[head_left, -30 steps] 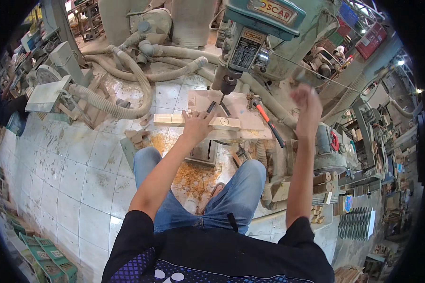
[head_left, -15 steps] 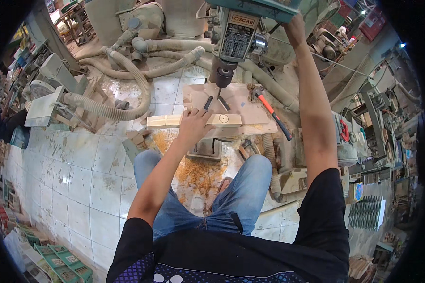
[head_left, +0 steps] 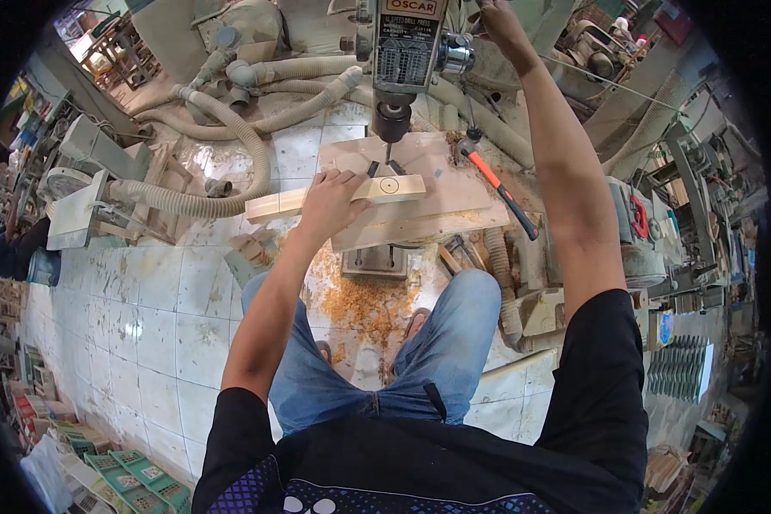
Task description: Drilling holes in various wooden components using a stationary drill press.
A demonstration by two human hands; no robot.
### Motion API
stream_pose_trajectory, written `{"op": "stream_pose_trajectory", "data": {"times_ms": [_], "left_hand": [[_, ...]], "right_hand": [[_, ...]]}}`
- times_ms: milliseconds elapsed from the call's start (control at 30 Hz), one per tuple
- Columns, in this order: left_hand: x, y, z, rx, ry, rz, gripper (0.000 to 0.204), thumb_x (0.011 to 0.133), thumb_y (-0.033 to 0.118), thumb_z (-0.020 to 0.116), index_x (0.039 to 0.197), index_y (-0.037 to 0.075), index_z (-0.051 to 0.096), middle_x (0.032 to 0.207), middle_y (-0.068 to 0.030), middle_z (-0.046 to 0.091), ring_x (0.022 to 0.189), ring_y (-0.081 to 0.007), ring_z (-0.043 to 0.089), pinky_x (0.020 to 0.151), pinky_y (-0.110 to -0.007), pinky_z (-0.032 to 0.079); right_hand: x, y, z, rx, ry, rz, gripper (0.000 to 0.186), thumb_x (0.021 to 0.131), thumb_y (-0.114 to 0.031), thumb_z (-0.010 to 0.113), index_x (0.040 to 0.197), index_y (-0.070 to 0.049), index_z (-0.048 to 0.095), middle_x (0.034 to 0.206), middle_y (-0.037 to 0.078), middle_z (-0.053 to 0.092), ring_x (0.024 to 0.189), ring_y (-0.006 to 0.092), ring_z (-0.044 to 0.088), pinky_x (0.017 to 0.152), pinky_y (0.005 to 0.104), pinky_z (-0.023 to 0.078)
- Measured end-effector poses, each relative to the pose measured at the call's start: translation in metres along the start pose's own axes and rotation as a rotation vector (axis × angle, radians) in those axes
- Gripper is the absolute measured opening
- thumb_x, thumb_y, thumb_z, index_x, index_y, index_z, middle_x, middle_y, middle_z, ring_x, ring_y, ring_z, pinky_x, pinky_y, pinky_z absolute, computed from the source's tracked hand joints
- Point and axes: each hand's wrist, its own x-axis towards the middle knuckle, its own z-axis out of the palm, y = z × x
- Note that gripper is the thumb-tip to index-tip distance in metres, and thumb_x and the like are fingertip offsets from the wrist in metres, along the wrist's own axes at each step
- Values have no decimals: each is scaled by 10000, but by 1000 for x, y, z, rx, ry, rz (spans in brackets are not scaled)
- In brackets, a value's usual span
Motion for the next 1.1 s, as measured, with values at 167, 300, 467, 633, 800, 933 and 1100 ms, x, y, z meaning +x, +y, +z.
{"op": "stream_pose_trajectory", "data": {"times_ms": [167, 300, 467, 633, 800, 933, 1100], "left_hand": [[8, -8, 6, -17, 43, -30, 513, 794, 378, 724, 1217, 99, 646, 1063, -58, 653, 1055, -254, 582, 943, -395, 417], [14, -14, 3, -23, -23, -53, 521, 798, 378, 724, 1234, 108, 637, 1069, -58, 657, 1063, -257, 584, 938, -396, 414], [20, -12, 2, -4, -66, -38, 492, 816, 375, 719, 1229, 120, 636, 1102, -60, 669, 1078, -267, 589, 928, -433, 416], [29, -9, 5, 67, -163, -108, 539, 826, 380, 698, 1292, 129, 596, 1167, -68, 643, 1104, -287, 579, 904, -451, 418], [34, -12, 7, 49, -174, -160, 547, 827, 374, 697, 1315, 155, 581, 1171, -79, 633, 1106, -302, 587, 907, -469, 461], [39, -21, 5, -28, -237, -170, 561, 842, 409, 671, 1348, 197, 554, 1172, -108, 615, 1116, -328, 591, 896, -463, 510], [45, -28, 3, 21, -272, -102, 582, 856, 464, 636, 1380, 236, 524, 1155, -135, 613, 1097, -339, 605, 876, -458, 525]], "right_hand": [[-8, -8, -3, -123, 112, -33, 351, 1015, -220, 430, 1278, 11, 462, 822, 197, 668, 620, 271, 657, 497, 404, 538], [-6, -12, 0, -454, -13, -51, 309, 999, -173, 430, 1215, 26, 528, 821, 183, 693, 596, 267, 667, 498, 390, 547], [-2, 4, -4, -274, 99, -51, 257, 963, -111, 461, 1133, 36, 587, 794, 168, 702, 608, 263, 690, 491, 363, 565], [2, 2, -4, -446, -24, -124, 265, 976, -136, 436, 1108, 36, 588, 799, 168, 698, 603, 274, 687, 478, 370, 562], [-3, -1, -4, -224, 80, -3, 300, 988, -177, 422, 1131, 30, 586, 799, 168, 693, 607, 262, 671, 496, 367, 553], [-1, 8, -8, -230, 87, -30, 319, 992, -218, 434, 1132, 14, 602, 802, 161, 692, 636, 242, 663, 518, 354, 542], [-2, 18, -9, -141, 133, -39, 360, 995, -295, 467, 1029, 8, 659, 795, 129, 692, 662, 227, 657, 562, 340, 528]]}}
